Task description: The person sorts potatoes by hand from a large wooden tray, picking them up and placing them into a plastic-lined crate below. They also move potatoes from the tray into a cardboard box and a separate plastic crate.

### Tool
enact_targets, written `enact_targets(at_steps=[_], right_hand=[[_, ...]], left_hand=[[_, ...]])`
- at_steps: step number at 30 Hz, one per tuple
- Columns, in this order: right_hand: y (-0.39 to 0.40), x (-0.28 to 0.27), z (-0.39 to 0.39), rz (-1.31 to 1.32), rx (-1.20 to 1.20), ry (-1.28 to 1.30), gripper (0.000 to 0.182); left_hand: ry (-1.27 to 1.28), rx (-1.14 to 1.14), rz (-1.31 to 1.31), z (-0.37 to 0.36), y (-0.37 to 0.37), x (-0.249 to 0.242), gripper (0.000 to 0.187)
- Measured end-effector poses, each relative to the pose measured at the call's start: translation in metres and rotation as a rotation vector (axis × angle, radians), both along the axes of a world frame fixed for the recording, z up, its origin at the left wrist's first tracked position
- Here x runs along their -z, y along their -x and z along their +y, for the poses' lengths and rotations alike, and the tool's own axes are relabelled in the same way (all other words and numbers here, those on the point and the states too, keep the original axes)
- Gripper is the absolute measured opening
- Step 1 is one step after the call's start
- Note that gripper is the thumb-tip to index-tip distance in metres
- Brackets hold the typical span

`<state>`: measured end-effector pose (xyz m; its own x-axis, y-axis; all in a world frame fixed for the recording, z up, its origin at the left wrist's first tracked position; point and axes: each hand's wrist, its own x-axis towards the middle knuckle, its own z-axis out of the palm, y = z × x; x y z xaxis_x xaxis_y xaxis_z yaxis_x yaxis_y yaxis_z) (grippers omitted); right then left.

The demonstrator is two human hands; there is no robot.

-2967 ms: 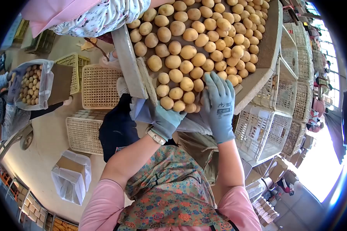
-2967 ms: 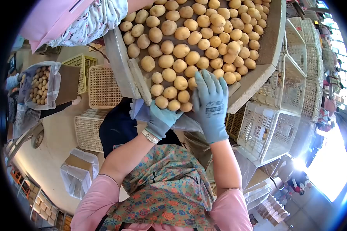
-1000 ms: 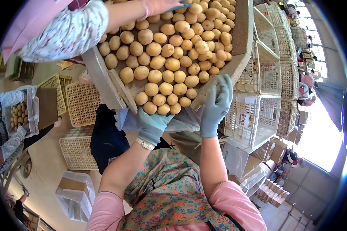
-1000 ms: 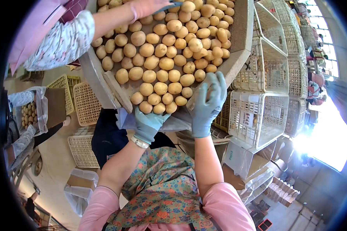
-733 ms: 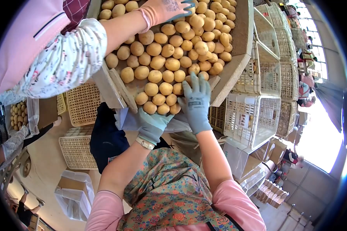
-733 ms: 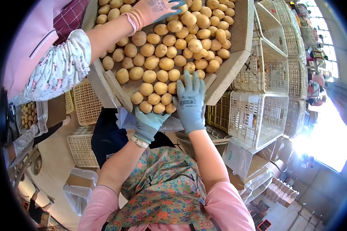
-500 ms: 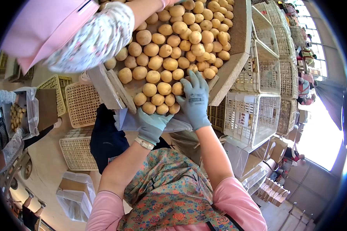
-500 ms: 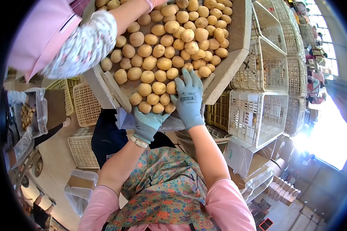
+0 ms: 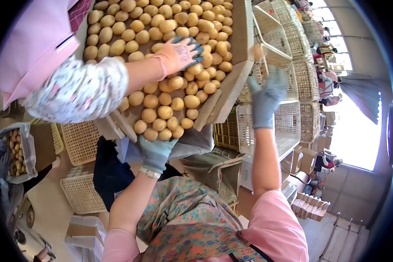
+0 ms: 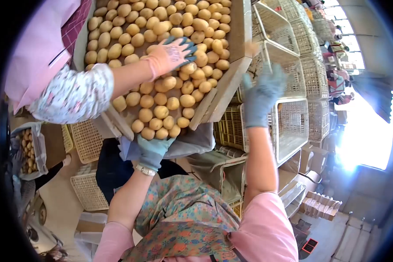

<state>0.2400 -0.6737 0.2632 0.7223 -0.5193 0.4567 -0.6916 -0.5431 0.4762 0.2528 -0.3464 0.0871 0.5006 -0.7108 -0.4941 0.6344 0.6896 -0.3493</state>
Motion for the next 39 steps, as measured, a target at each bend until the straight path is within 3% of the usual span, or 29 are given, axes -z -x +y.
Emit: enact_targets(at_steps=[1,2,4,6,10,12,14,18,20,22,24,26,27,31,33,34,36,38,39], right_hand=[[-0.015,-0.034,0.026,-0.214,-0.255,-0.076,0.041],[-0.014,-0.031,0.039,-0.218,-0.272,-0.077,0.041],[0.009,-0.021,0.073,0.021,-0.577,-0.211,0.052],[0.027,0.007,0.102,0.086,-0.59,-0.362,0.044],[0.024,0.037,0.144,0.268,-0.473,-0.461,0.025],[0.007,0.047,0.157,0.547,-0.261,-0.478,0.039],[-0.004,0.065,0.162,0.657,-0.202,-0.39,0.04],[-0.018,0.064,0.164,0.591,-0.199,-0.38,0.042],[-0.022,0.044,0.166,0.66,-0.143,-0.528,0.049],[0.011,0.025,0.167,0.189,-0.417,-0.621,0.044],[0.055,0.001,0.176,0.084,-0.466,-0.583,0.043],[0.119,0.004,0.164,0.351,-0.332,-0.619,0.052],[0.152,0.01,0.157,0.628,-0.175,-0.616,0.051],[0.175,0.017,0.166,0.89,0.04,-0.64,0.046],[0.139,0.017,0.184,0.338,-0.232,-0.936,0.04],[0.119,0.017,0.193,0.184,-0.339,-0.992,0.038],[0.088,0.031,0.206,0.079,-0.32,-1.088,0.041],[0.053,0.041,0.22,-0.062,-0.126,-1.288,0.04],[0.048,0.061,0.229,-0.137,-0.231,-1.268,0.054]], left_hand=[[-0.026,0.005,-0.038,0.003,0.002,-0.005,0.07],[-0.04,-0.003,-0.078,0.001,0.0,-0.006,0.07],[0.004,-0.011,-0.06,0.0,0.0,-0.006,0.071],[0.047,0.002,-0.051,0.001,-0.003,-0.004,0.071],[0.027,0.021,-0.043,-0.001,-0.004,-0.001,0.072],[-0.018,0.041,-0.023,-0.001,-0.007,-0.015,0.073],[-0.054,0.059,0.002,-0.002,-0.009,-0.018,0.074],[-0.045,0.051,-0.046,-0.004,-0.007,-0.017,0.075],[-0.031,0.052,-0.052,-0.006,-0.006,-0.01,0.075],[0.03,0.029,-0.011,-0.005,-0.009,-0.018,0.074],[0.091,-0.006,-0.047,0.0,0.0,-0.006,0.073],[0.047,0.017,-0.007,-0.003,-0.002,-0.008,0.073],[0.046,0.011,-0.004,-0.003,-0.003,-0.011,0.073],[-0.018,0.044,0.036,-0.005,-0.005,-0.012,0.073],[0.018,0.021,0.008,-0.006,0.001,-0.005,0.074],[0.017,0.028,0.007,-0.006,0.0,-0.006,0.074],[0.004,0.02,-0.032,-0.003,0.001,-0.01,0.075],[0.061,0.006,-0.058,-0.001,0.006,-0.001,0.075],[0.128,-0.002,-0.083,-0.002,0.009,0.003,0.075]])
